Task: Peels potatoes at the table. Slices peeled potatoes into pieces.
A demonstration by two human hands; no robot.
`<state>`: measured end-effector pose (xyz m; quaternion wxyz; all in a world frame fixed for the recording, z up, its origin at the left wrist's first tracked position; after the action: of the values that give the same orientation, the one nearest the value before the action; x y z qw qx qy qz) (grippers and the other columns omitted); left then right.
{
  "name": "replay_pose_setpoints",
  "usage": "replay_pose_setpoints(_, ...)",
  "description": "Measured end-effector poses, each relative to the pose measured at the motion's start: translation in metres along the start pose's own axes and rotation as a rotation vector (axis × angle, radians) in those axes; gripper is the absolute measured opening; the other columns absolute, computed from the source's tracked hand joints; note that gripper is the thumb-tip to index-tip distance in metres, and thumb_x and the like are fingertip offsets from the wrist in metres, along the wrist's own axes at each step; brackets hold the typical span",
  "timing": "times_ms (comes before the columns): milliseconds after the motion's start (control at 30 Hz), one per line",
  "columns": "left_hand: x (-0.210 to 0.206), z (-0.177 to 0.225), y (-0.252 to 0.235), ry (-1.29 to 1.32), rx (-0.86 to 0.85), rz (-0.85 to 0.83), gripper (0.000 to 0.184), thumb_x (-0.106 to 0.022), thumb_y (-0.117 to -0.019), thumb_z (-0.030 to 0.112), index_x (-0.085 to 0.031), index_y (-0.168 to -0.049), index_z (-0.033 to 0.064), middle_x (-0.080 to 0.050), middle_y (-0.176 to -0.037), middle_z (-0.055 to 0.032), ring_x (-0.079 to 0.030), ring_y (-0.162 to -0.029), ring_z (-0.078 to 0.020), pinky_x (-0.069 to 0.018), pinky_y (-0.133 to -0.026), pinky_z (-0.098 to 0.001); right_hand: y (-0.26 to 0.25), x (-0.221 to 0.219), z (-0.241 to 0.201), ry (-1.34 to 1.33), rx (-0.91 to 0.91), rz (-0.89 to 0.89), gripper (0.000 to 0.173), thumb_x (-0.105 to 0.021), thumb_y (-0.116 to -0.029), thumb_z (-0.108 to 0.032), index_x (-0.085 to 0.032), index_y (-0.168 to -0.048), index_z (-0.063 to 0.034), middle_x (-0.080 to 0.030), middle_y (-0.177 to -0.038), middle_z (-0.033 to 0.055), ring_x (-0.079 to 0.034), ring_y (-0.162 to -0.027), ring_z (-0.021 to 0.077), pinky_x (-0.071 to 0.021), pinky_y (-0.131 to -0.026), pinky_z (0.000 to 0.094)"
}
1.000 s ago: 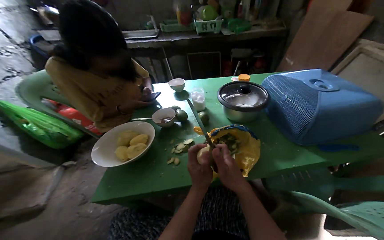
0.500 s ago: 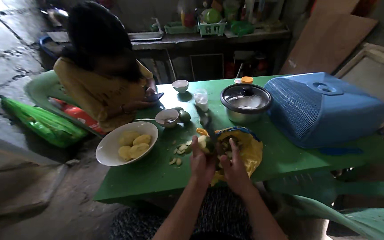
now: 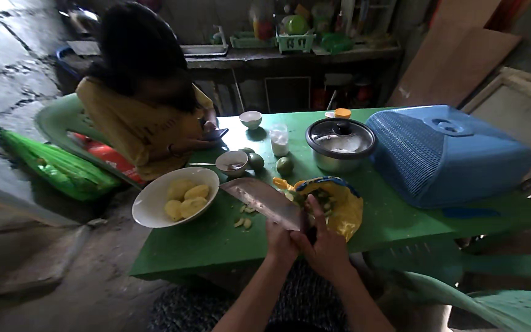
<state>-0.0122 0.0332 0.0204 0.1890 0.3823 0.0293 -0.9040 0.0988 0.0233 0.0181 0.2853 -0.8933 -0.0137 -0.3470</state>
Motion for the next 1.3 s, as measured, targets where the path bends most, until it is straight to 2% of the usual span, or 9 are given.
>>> replay_pose_setpoints(167, -0.003, 0.001, 0.003, 0.016, -0.031, -0.005, 0.021, -0.037, -0.0987, -0.007, -0.047, -0.113, 0.0057, -0.067, -0.08, -0.0023, -0.069, -0.071, -0.0094, -0.0611, -0.066, -0.0276, 0.0, 0.001, -0.003, 0.041, 0.053, 0.074, 0.082, -0.036, -0.0993, -0.07, -0.045, -0.153, -0.0084, -0.07, -0.072, 0.0059, -0.065, -0.054, 0.0228, -0.0525, -0.045, 0.0459)
replay_pose_setpoints(300, 0.001, -0.001, 0.0, -0.017, -0.037, -0.042, 0.03, -0.038, -0.1013, -0.001, -0.035, -0.13, 0.0076, -0.064, -0.096, -0.0054, -0.068, -0.082, -0.0118, -0.0609, -0.072, -0.0314, -0.002, 0.002, -0.001, -0.108, -0.022, 0.008, 0.08, -0.042, -0.0993, -0.067, -0.045, -0.151, -0.0063, -0.069, -0.072, 0.0066, -0.064, -0.055, 0.0231, -0.0537, -0.049, 0.0483)
replay_pose_setpoints(400, 0.004, -0.006, -0.005, -0.118, -0.083, -0.109, 0.037, -0.045, -0.1058, 0.022, -0.028, -0.133, 0.0047, -0.062, -0.102, -0.0089, -0.068, -0.086, -0.0152, -0.0613, -0.075, -0.0351, -0.011, 0.003, 0.006, -0.366, -0.118, -0.071, 0.069, -0.047, -0.1021, -0.058, -0.046, -0.146, -0.0048, -0.069, -0.081, 0.0069, -0.065, -0.063, 0.0169, -0.057, -0.058, 0.0428)
replay_pose_setpoints(500, 0.0, -0.009, -0.002, -0.159, -0.095, -0.161, 0.045, -0.061, -0.0964, 0.022, -0.033, -0.127, 0.004, -0.062, -0.097, -0.0093, -0.068, -0.084, -0.0169, -0.0612, -0.074, -0.0364, -0.025, 0.005, 0.017, -0.575, -0.197, -0.121, 0.054, -0.043, -0.1071, -0.043, -0.045, -0.142, -0.0011, -0.068, -0.102, 0.0082, -0.067, -0.084, 0.0099, -0.0589, -0.075, 0.0333)
replay_pose_setpoints(667, -0.003, -0.008, -0.012, -0.173, -0.126, -0.142, 0.049, -0.057, -0.1018, 0.026, -0.03, -0.136, 0.0044, -0.061, -0.105, -0.0124, -0.068, -0.09, -0.0197, -0.0611, -0.078, -0.0382, -0.02, 0.007, 0.023, -0.542, -0.205, -0.131, 0.065, -0.045, -0.1047, -0.05, -0.038, -0.152, -0.0049, -0.068, -0.097, 0.0077, -0.064, -0.074, 0.0105, -0.0575, -0.067, 0.034)
replay_pose_setpoints(767, 0.0, -0.008, -0.017, -0.148, -0.131, -0.119, 0.04, -0.047, -0.1053, 0.017, -0.026, -0.139, 0.0071, -0.063, -0.105, -0.0102, -0.069, -0.09, -0.0175, -0.0611, -0.079, -0.0377, -0.007, 0.003, 0.017, -0.419, -0.171, -0.171, 0.077, -0.045, -0.1017, -0.06, -0.032, -0.158, -0.01, -0.07, -0.09, 0.0084, -0.065, -0.068, 0.0168, -0.0578, -0.062, 0.0436)
replay_pose_setpoints(1000, 0.005, -0.009, -0.015, -0.063, -0.124, -0.096, 0.056, -0.053, -0.0945, -0.005, -0.026, -0.142, 0.0071, -0.063, -0.104, -0.0068, -0.068, -0.086, -0.012, -0.0609, -0.076, -0.0326, -0.002, 0.002, 0.009, -0.213, -0.121, -0.163, 0.083, -0.046, -0.0987, -0.066, -0.035, -0.158, -0.0091, -0.069, -0.078, 0.0066, -0.064, -0.06, 0.0221, -0.0555, -0.056, 0.0496)
replay_pose_setpoints(1133, 0.005, -0.008, -0.011, -0.067, -0.183, -0.155, 0.058, -0.054, -0.0933, -0.005, -0.023, -0.141, 0.0073, -0.062, -0.108, -0.0065, -0.068, -0.091, -0.0135, -0.0608, -0.081, -0.0359, -0.003, 0.0, 0.009, -0.18, -0.111, -0.093, 0.08, -0.045, -0.0992, -0.066, -0.042, -0.152, -0.0058, -0.069, -0.076, 0.0064, -0.065, -0.059, 0.0227, -0.0556, -0.054, 0.0489)
replay_pose_setpoints(1300, 0.005, -0.008, -0.014, -0.113, -0.216, -0.209, 0.035, -0.052, -0.1037, 0.014, -0.029, -0.131, 0.011, -0.064, -0.099, -0.0044, -0.069, -0.087, -0.0149, -0.0613, -0.078, -0.0356, -0.01, -0.003, 0.016, -0.421, -0.168, -0.138, 0.074, -0.047, -0.1008, -0.061, -0.041, -0.147, -0.0025, -0.069, -0.085, 0.0074, -0.067, -0.069, 0.0166, -0.0586, -0.063, 0.0422)
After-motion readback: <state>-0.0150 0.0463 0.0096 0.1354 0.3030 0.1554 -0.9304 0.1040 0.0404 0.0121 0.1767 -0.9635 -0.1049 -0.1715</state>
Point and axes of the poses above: each hand's wrist, its own y-axis away from the middle knuckle, its own x-axis out of the back of the hand, z = x × y, the point moved 5 cm from there along -y, towards the middle knuckle
